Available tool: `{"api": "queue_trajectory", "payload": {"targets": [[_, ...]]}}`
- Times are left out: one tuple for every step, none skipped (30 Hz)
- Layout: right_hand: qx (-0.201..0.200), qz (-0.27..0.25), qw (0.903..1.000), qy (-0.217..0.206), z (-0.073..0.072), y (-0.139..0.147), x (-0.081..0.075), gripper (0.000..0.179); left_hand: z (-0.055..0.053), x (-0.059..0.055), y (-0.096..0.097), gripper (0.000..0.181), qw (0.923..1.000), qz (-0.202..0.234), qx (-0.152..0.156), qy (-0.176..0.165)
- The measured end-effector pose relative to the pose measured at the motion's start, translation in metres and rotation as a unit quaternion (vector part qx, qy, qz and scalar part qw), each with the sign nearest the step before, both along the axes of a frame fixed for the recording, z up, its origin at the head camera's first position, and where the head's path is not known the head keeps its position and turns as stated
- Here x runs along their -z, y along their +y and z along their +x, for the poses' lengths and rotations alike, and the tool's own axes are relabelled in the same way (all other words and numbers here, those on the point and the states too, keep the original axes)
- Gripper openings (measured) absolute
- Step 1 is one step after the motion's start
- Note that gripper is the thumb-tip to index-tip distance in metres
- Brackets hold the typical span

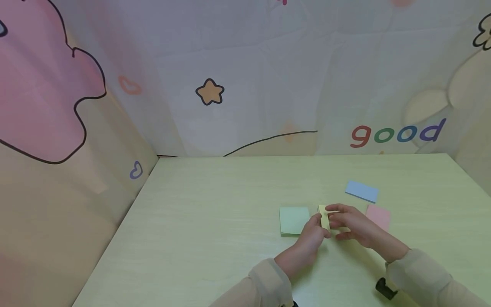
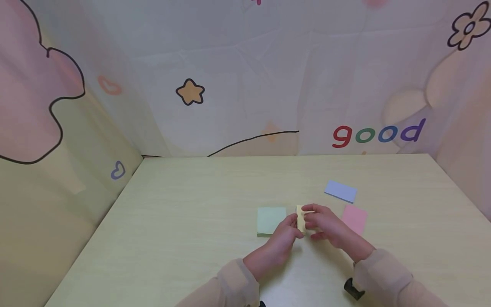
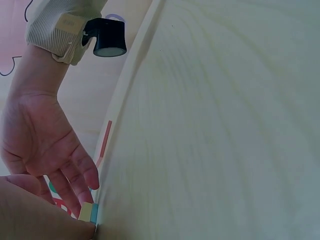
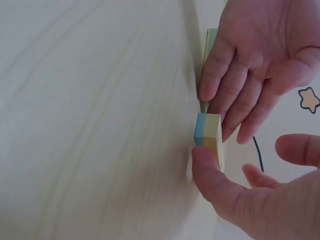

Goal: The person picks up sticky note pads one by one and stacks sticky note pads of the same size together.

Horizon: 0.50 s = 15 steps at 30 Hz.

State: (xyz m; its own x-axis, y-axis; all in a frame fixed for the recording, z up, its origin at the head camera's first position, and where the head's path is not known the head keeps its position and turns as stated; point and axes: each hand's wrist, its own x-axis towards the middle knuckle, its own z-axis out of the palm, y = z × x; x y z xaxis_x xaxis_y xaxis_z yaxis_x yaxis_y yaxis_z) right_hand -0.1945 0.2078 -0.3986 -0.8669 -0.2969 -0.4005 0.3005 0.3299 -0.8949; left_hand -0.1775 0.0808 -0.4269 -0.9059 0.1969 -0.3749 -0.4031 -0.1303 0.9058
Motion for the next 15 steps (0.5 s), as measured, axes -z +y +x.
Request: {"api": "queue_trajectory", "payload": {"targets": [[-0.001, 0.001, 1.0, 0.001, 0.0002, -0.0001, 0.0003, 0.05, 0.0, -0.0001, -0.0002, 0.064, 1.0, -0.001, 0.0, -0.001], [-0.002, 0.002, 1.0, 0.003, 0.0004, -0.0001, 0.0007, 0.05, 0.0001, 0.0, -0.0003, 0.065, 1.0, -0.002, 0.001, -0.001], [-0.004, 0.002, 1.0, 0.004, 0.0006, -0.0002, 0.0009, 0.05, 0.0003, -0.0002, -0.0003, 0.064, 1.0, -0.002, 0.0, -0.001], [-0.001, 0.002, 1.0, 0.003, 0.0006, -0.0003, 0.0008, 0.049, 0.0004, -0.0003, -0.0003, 0.064, 1.0, -0.003, 0.0, 0.0], [-0.002, 0.002, 1.0, 0.003, 0.0009, -0.0004, 0.0009, 0.049, 0.0006, 0.0, -0.0003, 0.064, 1.0, -0.004, -0.001, 0.001], [-0.002, 0.001, 1.0, 0.003, 0.001, -0.0004, 0.001, 0.049, 0.0007, 0.0001, -0.0002, 0.063, 1.0, -0.006, -0.001, 0.003], [-0.002, 0.0, 1.0, 0.003, 0.001, -0.0004, 0.0012, 0.049, 0.0009, 0.0003, 0.0, 0.063, 1.0, -0.006, -0.002, 0.005], [-0.002, 0.0, 1.0, 0.003, 0.0011, -0.0004, 0.0013, 0.049, 0.001, 0.0005, 0.0002, 0.063, 1.0, -0.006, -0.004, 0.006], [-0.002, 0.0, 1.0, 0.004, 0.0012, -0.0005, 0.0014, 0.049, 0.0011, 0.0008, 0.0005, 0.062, 0.9999, -0.006, -0.005, 0.008], [-0.002, -0.001, 1.0, 0.004, 0.0013, -0.0004, 0.0015, 0.049, 0.0011, 0.0011, 0.0007, 0.062, 0.9999, -0.006, -0.006, 0.01], [-0.002, -0.001, 1.0, 0.004, 0.0014, -0.0004, 0.0017, 0.048, 0.0012, 0.0013, 0.001, 0.061, 0.9999, -0.006, -0.008, 0.01], [-0.001, 0.0, 1.0, 0.004, 0.0016, -0.0004, 0.0018, 0.048, 0.0012, 0.0015, 0.0012, 0.061, 0.9999, -0.006, -0.009, 0.011], [-0.001, 0.0, 1.0, 0.006, 0.0018, -0.0004, 0.0019, 0.048, 0.0013, 0.0018, 0.0014, 0.06, 0.9999, -0.005, -0.01, 0.011], [-0.001, 0.001, 1.0, 0.006, 0.002, -0.0003, 0.0021, 0.048, 0.0014, 0.002, 0.0014, 0.06, 0.9999, -0.005, -0.011, 0.011], [-0.001, 0.001, 1.0, 0.006, 0.0022, -0.0003, 0.002, 0.048, 0.0015, 0.0021, 0.0015, 0.059, 0.9999, -0.006, -0.011, 0.011]]}}
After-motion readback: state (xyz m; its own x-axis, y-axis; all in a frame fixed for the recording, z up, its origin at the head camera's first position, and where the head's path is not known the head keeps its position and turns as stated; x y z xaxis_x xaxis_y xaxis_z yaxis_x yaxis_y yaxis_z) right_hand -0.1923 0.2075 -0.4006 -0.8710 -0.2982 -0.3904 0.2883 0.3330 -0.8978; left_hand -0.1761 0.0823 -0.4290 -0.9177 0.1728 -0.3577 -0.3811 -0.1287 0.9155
